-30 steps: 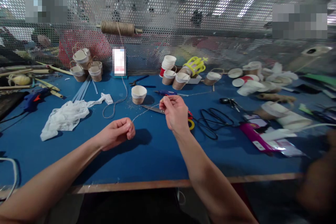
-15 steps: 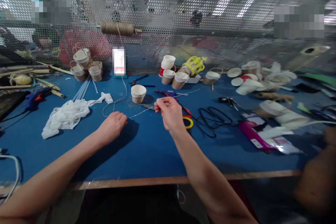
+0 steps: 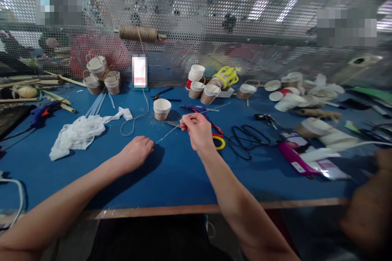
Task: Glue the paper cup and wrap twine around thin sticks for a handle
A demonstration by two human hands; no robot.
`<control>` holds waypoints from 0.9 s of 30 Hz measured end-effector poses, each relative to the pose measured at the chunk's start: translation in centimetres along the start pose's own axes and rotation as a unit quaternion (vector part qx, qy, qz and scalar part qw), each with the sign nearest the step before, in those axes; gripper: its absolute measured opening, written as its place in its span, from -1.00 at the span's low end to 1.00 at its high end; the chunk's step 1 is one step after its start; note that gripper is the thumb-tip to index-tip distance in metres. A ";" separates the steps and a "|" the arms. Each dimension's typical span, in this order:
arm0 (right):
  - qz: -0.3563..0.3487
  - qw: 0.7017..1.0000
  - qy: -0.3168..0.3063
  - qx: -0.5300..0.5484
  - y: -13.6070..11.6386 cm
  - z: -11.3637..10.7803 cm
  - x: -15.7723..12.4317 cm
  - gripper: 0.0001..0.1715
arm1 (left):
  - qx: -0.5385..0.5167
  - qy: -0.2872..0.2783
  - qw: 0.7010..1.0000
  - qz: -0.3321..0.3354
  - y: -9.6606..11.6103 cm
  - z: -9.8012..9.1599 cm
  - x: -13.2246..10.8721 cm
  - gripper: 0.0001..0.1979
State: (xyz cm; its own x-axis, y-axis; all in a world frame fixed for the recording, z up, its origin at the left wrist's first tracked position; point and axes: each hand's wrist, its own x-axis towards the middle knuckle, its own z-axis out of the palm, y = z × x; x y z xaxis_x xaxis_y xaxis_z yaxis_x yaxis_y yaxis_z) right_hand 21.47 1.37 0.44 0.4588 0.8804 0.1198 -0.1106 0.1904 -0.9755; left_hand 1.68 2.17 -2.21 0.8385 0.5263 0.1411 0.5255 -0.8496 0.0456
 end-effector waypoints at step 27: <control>0.088 0.952 -0.294 0.006 0.0 1.4 -2.9 -0.75 | -0.507 -0.041 0.855 -0.102 0.4 -2.5 -0.1 -0.68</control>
State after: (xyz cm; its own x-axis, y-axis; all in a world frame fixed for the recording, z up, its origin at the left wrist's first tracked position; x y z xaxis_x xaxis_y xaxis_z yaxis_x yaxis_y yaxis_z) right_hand 18.91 -0.60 0.38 -0.1393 0.9894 0.0411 -0.1520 0.0196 -0.9882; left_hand 1.45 1.70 0.23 0.7736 0.6325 -0.0387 0.3014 -0.3135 0.9005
